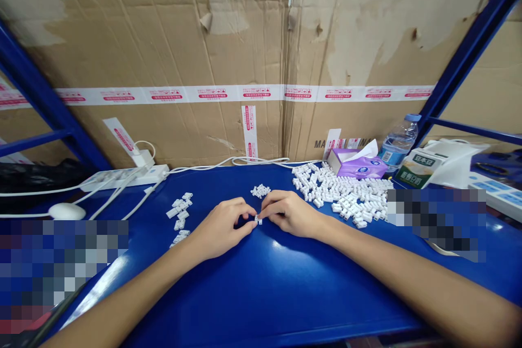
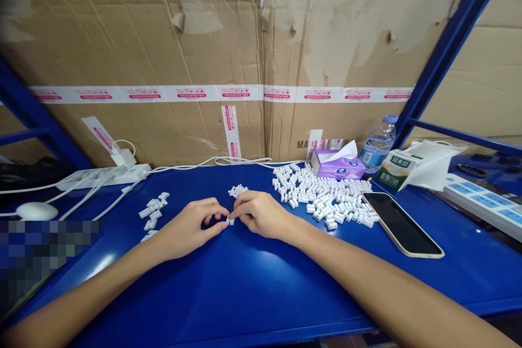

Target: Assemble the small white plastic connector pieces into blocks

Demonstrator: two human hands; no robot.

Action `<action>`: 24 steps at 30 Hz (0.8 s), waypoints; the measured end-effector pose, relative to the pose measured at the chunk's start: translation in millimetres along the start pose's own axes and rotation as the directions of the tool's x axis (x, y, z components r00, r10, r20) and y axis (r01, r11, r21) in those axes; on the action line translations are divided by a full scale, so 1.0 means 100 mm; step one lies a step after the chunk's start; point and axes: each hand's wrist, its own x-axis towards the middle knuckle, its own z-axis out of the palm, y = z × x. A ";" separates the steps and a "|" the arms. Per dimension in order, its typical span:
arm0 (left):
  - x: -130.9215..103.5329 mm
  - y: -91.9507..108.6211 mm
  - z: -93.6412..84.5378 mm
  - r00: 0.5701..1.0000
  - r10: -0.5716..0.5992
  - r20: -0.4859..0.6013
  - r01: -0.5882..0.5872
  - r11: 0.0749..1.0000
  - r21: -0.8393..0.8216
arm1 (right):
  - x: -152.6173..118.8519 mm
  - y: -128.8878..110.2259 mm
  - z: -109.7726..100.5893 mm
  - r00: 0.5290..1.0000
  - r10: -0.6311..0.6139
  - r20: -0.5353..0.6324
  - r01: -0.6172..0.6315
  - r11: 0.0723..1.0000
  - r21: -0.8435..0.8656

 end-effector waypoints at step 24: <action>-0.01 -0.02 0.03 1.000 0.010 -0.022 -0.009 0.999 0.034 | -0.02 -0.01 -0.08 0.931 0.363 -0.048 -0.361 0.891 -0.276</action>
